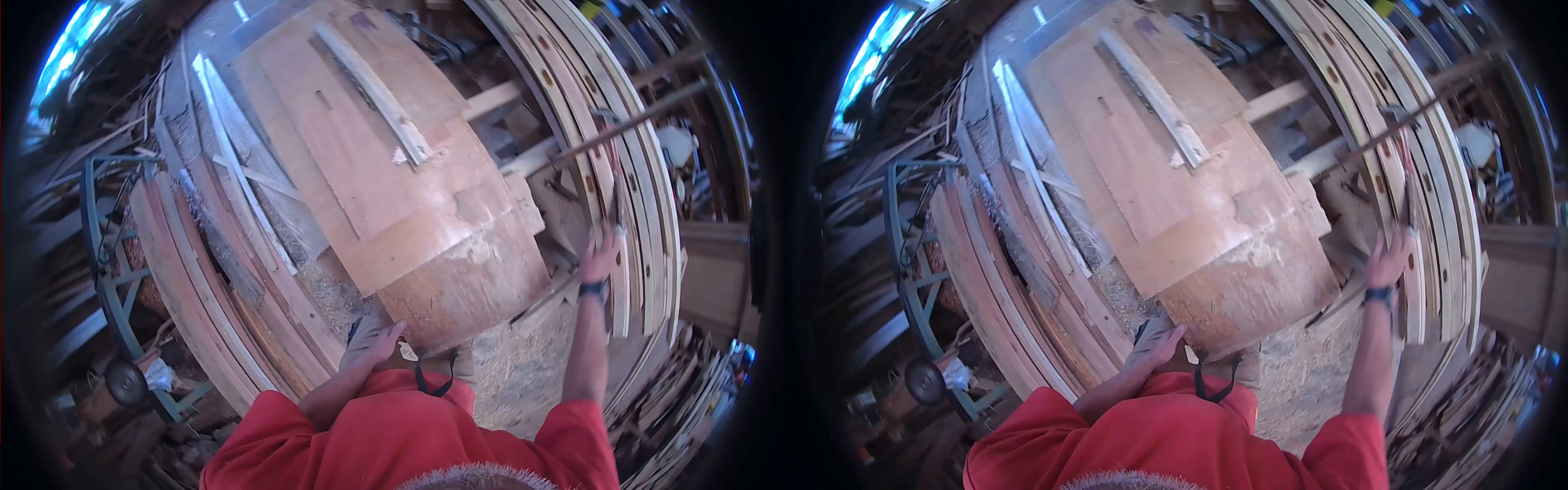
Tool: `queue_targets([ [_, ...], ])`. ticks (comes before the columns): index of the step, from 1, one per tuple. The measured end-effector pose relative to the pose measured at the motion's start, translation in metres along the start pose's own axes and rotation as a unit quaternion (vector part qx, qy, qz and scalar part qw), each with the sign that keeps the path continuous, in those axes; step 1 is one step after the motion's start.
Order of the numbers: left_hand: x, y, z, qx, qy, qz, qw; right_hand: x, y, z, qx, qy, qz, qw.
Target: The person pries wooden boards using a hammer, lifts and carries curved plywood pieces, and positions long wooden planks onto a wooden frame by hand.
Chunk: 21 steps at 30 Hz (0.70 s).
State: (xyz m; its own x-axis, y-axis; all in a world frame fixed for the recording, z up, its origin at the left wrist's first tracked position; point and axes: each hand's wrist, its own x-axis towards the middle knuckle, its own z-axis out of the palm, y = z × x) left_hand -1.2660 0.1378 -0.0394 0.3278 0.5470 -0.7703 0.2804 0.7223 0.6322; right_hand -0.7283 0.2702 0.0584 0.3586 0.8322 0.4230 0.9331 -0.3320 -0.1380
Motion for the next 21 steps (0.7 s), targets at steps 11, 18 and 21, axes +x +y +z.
queue_targets([
  [11,-0.019,0.022,0.029,0.094,0.157,0.020,0.983,-0.155,-0.029,0.036,0.264,-0.237,0.360,0.863],
  [18,0.026,-0.064,0.060,-0.024,0.242,0.094,0.966,-0.150,-0.024,0.031,0.323,-0.217,0.331,0.860],
  [21,0.037,-0.072,0.064,-0.087,0.261,0.096,0.957,-0.157,-0.013,0.038,0.329,-0.235,0.332,0.852],
])
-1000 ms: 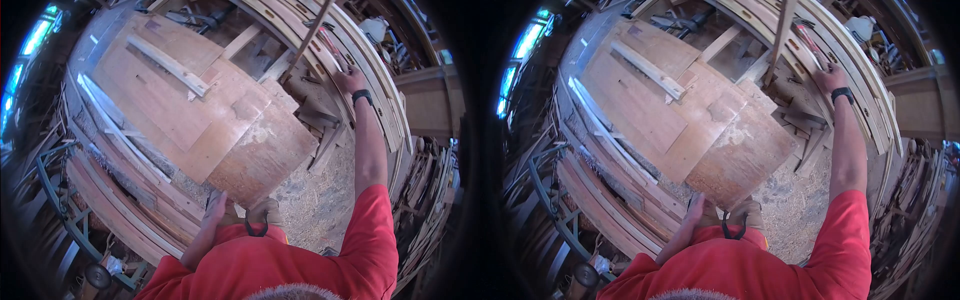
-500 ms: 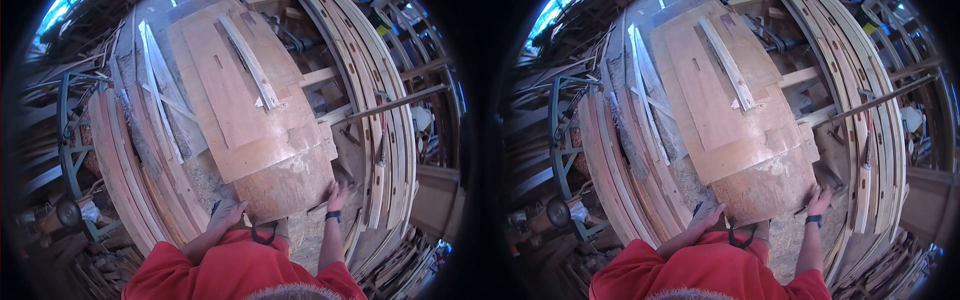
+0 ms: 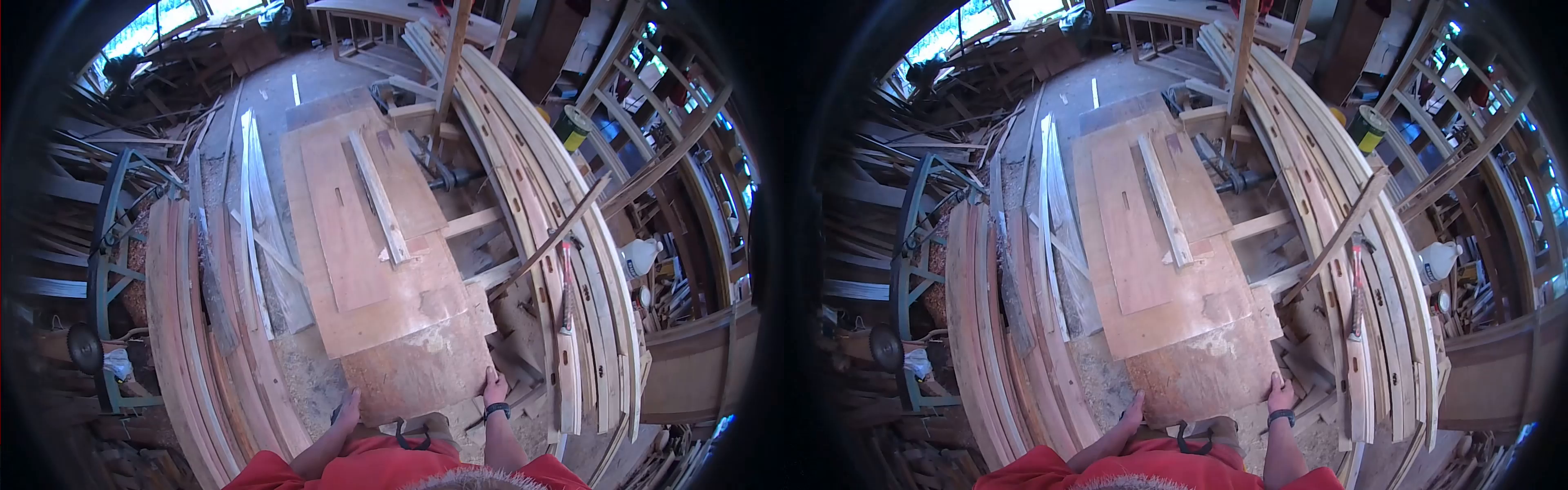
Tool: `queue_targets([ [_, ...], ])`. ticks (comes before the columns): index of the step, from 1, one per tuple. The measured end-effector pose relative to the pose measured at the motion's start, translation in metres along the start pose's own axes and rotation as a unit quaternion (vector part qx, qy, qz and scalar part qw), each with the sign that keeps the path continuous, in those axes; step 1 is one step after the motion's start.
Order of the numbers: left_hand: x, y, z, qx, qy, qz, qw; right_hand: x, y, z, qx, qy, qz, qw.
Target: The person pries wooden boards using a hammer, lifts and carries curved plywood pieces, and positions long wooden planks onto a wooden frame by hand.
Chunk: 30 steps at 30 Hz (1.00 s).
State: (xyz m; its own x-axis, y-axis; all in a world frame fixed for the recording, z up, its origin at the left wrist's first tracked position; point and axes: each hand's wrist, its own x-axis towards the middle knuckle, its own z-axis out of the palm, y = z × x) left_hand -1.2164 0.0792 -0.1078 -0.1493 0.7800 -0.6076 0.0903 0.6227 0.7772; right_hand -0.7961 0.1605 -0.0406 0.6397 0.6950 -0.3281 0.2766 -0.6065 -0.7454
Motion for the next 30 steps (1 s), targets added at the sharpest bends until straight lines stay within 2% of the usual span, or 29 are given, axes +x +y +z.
queue_targets([
  [2,-0.017,0.042,0.002,-0.124,-0.043,-0.128,0.983,0.014,0.022,0.005,-0.017,-0.008,-0.020,1.000],
  [5,-0.014,0.025,0.006,-0.095,-0.024,-0.126,0.987,0.006,-0.001,-0.004,-0.018,-0.033,-0.012,0.999],
  [9,0.010,-0.008,0.008,-0.042,0.002,-0.133,0.990,0.015,0.011,-0.002,-0.010,-0.049,0.009,0.999],
  [11,0.004,-0.013,0.013,-0.190,-0.014,-0.127,0.973,0.019,0.013,-0.006,0.002,-0.065,0.022,0.998],
  [12,-0.005,-0.019,0.009,-0.197,-0.002,-0.132,0.971,0.020,0.015,-0.003,0.015,-0.085,0.037,0.996],
  [13,-0.010,-0.004,0.005,-0.127,-0.028,-0.142,0.981,0.024,0.023,0.004,0.011,-0.093,0.036,0.995],
  [14,-0.011,0.007,0.007,-0.053,-0.063,-0.150,0.985,0.031,0.036,0.009,0.067,-0.096,0.053,0.992],
  [15,-0.015,0.008,0.013,-0.052,-0.066,-0.152,0.985,0.033,0.047,0.006,0.122,-0.095,0.072,0.985],
  [16,-0.017,0.008,0.017,-0.083,-0.049,-0.105,0.990,0.028,0.040,0.006,0.171,-0.079,0.117,0.975],
  [17,-0.018,0.009,0.019,-0.115,-0.030,-0.056,0.991,0.023,0.030,0.006,0.171,-0.078,0.118,0.975],
  [19,-0.020,0.010,0.017,-0.108,-0.029,-0.052,0.992,0.014,0.021,0.005,0.281,-0.064,0.217,0.932],
  [21,-0.022,0.014,0.020,-0.105,-0.030,-0.045,0.993,0.011,0.013,0.001,0.307,-0.086,0.247,0.915],
  [22,-0.024,0.019,0.020,-0.051,-0.002,-0.068,0.996,0.013,0.010,0.003,0.331,-0.110,0.276,0.896],
  [23,-0.025,0.023,0.020,0.002,0.028,-0.092,0.995,0.015,0.008,0.005,0.332,-0.112,0.274,0.895],
  [26,-0.026,0.021,0.023,-0.073,0.018,-0.110,0.991,0.010,0.007,0.001,0.329,-0.123,0.260,0.899],
  [30,-0.028,0.027,0.023,-0.050,0.046,-0.129,0.989,0.005,-0.014,-0.004,0.308,-0.120,0.273,0.903],
])
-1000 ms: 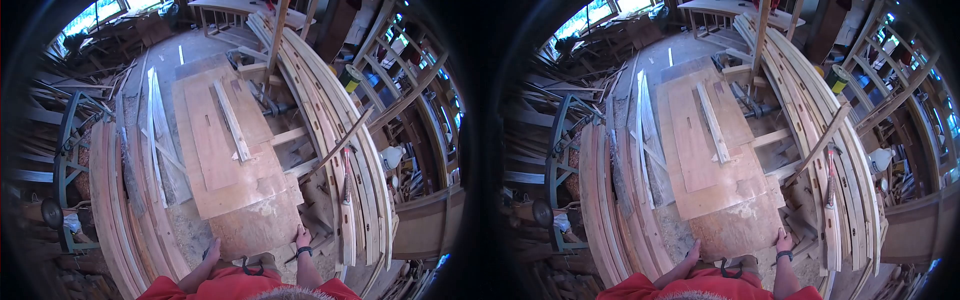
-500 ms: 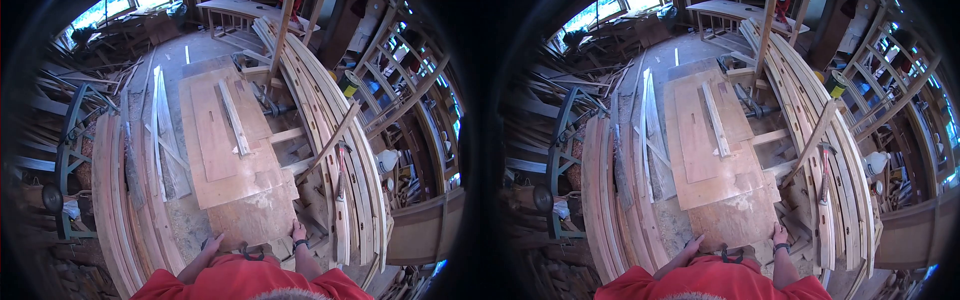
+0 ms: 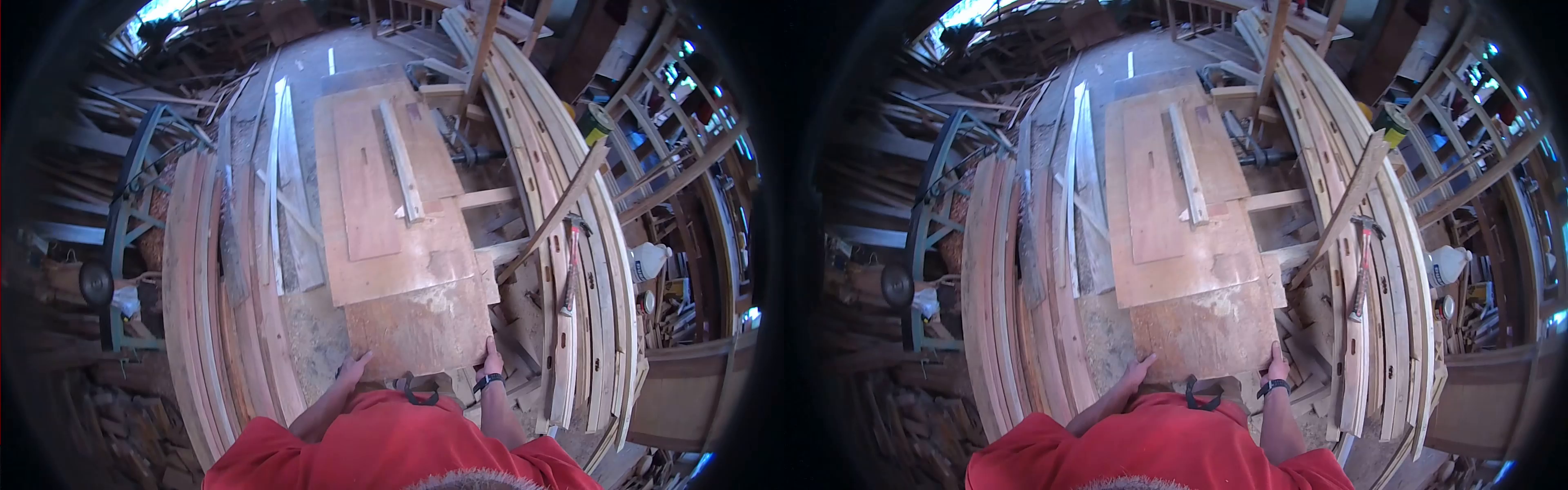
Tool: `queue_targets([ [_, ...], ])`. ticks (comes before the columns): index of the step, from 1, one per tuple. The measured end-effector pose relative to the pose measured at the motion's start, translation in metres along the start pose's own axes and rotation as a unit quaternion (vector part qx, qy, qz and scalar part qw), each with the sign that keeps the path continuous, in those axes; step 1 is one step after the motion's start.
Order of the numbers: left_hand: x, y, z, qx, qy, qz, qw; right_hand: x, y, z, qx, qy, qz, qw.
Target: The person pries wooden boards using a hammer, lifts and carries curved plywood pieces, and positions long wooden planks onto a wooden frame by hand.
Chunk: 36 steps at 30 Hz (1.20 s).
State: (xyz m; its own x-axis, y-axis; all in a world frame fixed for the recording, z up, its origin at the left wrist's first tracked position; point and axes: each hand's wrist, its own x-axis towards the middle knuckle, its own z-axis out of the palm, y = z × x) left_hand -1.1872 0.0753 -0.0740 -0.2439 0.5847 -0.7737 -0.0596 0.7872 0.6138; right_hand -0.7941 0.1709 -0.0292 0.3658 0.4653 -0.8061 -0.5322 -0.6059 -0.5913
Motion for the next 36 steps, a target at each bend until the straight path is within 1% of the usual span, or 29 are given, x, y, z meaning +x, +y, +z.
queue_targets([
  [1,-0.009,0.005,0.000,-0.018,-0.011,0.013,1.000,-0.007,-0.003,-0.001,0.005,-0.002,0.001,1.000],
  [2,-0.021,0.012,-0.002,-0.034,-0.023,0.025,0.999,-0.008,-0.003,-0.005,-0.007,0.002,-0.019,1.000],
  [3,-0.041,0.031,-0.005,-0.033,-0.020,0.016,0.999,-0.011,-0.005,-0.008,-0.016,0.006,-0.041,0.999],
  [5,-0.087,0.086,-0.008,-0.045,-0.051,0.002,0.998,-0.062,-0.040,0.009,-0.018,0.010,-0.023,1.000],
  [7,-0.104,0.104,-0.017,-0.069,-0.048,0.020,0.996,-0.083,-0.058,0.008,-0.036,-0.004,-0.007,0.999],
  [9,-0.124,0.122,-0.024,-0.092,-0.048,0.033,0.994,-0.102,-0.073,0.003,-0.039,-0.020,-0.019,0.999],
  [11,-0.153,0.152,-0.032,-0.082,-0.078,0.087,0.990,-0.134,-0.100,-0.001,0.009,-0.094,-0.045,0.995],
  [13,-0.180,0.183,-0.041,-0.063,-0.074,0.085,0.992,-0.166,-0.128,-0.001,0.000,-0.130,-0.093,0.987],
  [16,-0.218,0.230,-0.060,-0.093,-0.069,0.169,0.979,-0.225,-0.176,0.015,0.043,-0.206,-0.173,0.962],
  [17,-0.230,0.249,-0.064,-0.090,-0.071,0.179,0.977,-0.239,-0.189,0.019,0.066,-0.226,-0.209,0.949],
  [18,-0.241,0.265,-0.069,-0.140,-0.053,0.200,0.968,-0.257,-0.203,0.030,0.092,-0.251,-0.250,0.931],
  [19,-0.252,0.280,-0.073,-0.190,-0.037,0.219,0.956,-0.259,-0.216,0.034,0.098,-0.248,-0.255,0.929],
  [20,-0.263,0.295,-0.078,-0.184,-0.045,0.221,0.957,-0.258,-0.228,0.033,0.073,-0.321,-0.308,0.892],
  [21,-0.273,0.308,-0.080,-0.225,-0.018,0.246,0.943,-0.262,-0.239,0.031,0.047,-0.383,-0.359,0.850],
  [22,-0.279,0.321,-0.082,-0.267,0.006,0.269,0.926,-0.277,-0.251,0.043,0.045,-0.361,-0.380,0.850],
  [23,-0.281,0.334,-0.084,-0.260,-0.005,0.267,0.928,-0.292,-0.263,0.058,0.043,-0.342,-0.400,0.849],
  [24,-0.284,0.346,-0.087,-0.295,-0.021,0.296,0.908,-0.298,-0.274,0.066,0.046,-0.335,-0.402,0.851],
  [25,-0.286,0.357,-0.089,-0.332,-0.033,0.328,0.884,-0.302,-0.284,0.076,0.038,-0.336,-0.422,0.841],
  [27,-0.292,0.378,-0.091,-0.344,-0.018,0.347,0.872,-0.313,-0.298,0.094,0.035,-0.347,-0.447,0.824],
  [29,-0.296,0.399,-0.092,-0.366,-0.011,0.379,0.850,-0.325,-0.319,0.109,0.027,-0.333,-0.473,0.815],
  [30,-0.298,0.409,-0.094,-0.370,-0.030,0.384,0.845,-0.325,-0.330,0.109,0.037,-0.368,-0.456,0.810],
  [31,-0.300,0.420,-0.097,-0.372,-0.048,0.390,0.841,-0.334,-0.340,0.117,0.042,-0.375,-0.469,0.798],
  [32,-0.297,0.428,-0.106,-0.375,-0.050,0.405,0.832,-0.344,-0.350,0.127,0.043,-0.355,-0.470,0.807],
  [33,-0.293,0.436,-0.119,-0.351,-0.122,0.413,0.831,-0.354,-0.358,0.137,0.041,-0.334,-0.467,0.817],
  [34,-0.289,0.444,-0.127,-0.325,-0.194,0.420,0.825,-0.358,-0.370,0.144,0.047,-0.352,-0.475,0.805],
  [36,-0.286,0.464,-0.127,-0.317,-0.179,0.456,0.812,-0.367,-0.393,0.157,0.033,-0.360,-0.490,0.793],
])
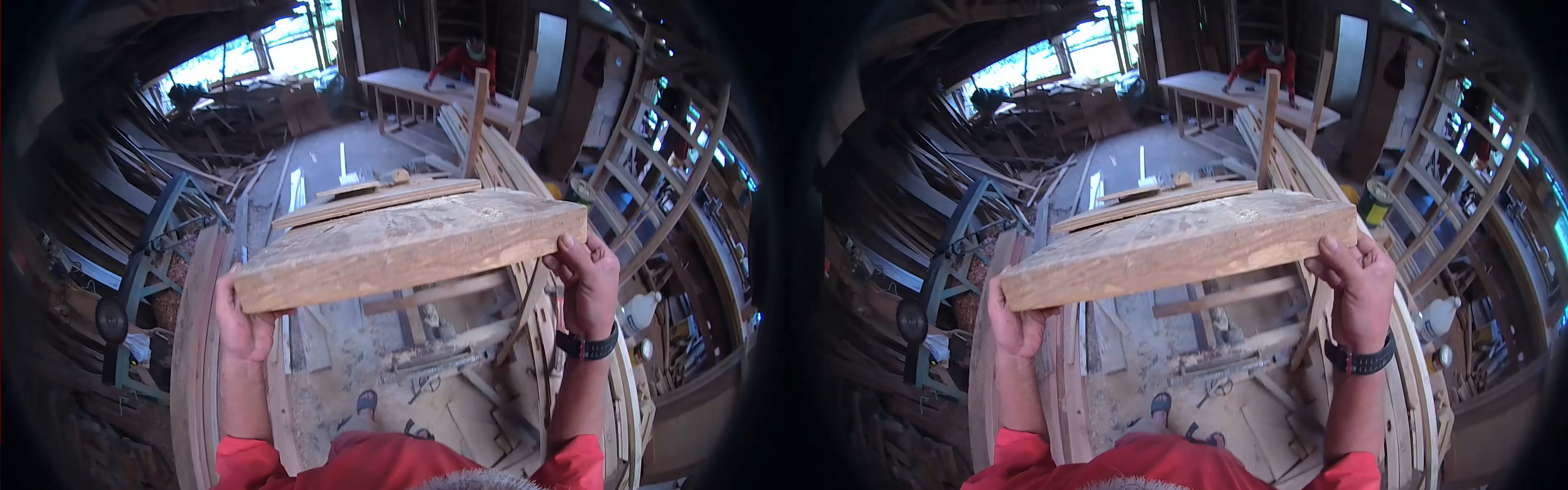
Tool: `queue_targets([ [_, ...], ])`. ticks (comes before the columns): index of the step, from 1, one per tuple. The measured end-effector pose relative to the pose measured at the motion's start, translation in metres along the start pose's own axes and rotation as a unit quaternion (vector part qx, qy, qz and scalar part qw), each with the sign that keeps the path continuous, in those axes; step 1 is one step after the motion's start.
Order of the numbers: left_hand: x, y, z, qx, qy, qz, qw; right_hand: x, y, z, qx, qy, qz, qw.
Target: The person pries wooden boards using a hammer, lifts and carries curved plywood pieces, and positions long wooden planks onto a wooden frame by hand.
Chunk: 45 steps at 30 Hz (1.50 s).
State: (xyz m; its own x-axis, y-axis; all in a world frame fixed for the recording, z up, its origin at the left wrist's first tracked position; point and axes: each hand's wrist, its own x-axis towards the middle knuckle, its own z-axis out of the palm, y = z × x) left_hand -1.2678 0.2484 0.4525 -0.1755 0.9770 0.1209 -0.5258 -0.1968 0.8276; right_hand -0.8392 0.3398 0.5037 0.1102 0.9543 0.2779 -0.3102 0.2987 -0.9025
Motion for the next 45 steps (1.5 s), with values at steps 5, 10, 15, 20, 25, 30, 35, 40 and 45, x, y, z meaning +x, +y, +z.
queue_targets([
  [5,0.057,0.018,0.058,0.027,0.082,0.176,0.981,0.068,-0.031,0.024,-0.048,-0.028,-0.024,0.998],
  [10,0.113,0.031,0.051,0.269,-0.001,0.466,0.843,0.130,-0.052,0.052,0.031,-0.068,-0.035,0.997],
  [15,0.147,0.066,0.087,0.416,0.143,0.598,0.670,0.186,-0.063,0.072,0.022,-0.094,-0.051,0.994],
  [20,0.159,0.078,0.086,0.497,0.190,0.600,0.598,0.250,-0.077,0.078,-0.020,-0.112,-0.032,0.993],
  [25,0.204,0.131,0.105,0.519,0.121,0.780,0.330,0.279,-0.088,0.099,-0.015,-0.139,-0.043,0.989],
  [30,0.264,0.163,0.131,0.642,0.164,0.629,0.406,0.295,-0.100,0.132,-0.055,-0.100,-0.048,0.992],
  [35,0.297,0.187,0.138,0.653,0.222,0.601,0.404,0.282,-0.115,0.162,-0.258,0.005,-0.140,0.956],
  [40,0.351,0.212,0.128,0.566,0.209,0.709,0.366,0.192,-0.152,0.191,-0.144,-0.200,-0.479,0.843],
  [45,0.384,0.222,0.136,0.571,0.224,0.697,0.371,0.180,-0.144,0.161,-0.349,-0.254,-0.528,0.732],
])
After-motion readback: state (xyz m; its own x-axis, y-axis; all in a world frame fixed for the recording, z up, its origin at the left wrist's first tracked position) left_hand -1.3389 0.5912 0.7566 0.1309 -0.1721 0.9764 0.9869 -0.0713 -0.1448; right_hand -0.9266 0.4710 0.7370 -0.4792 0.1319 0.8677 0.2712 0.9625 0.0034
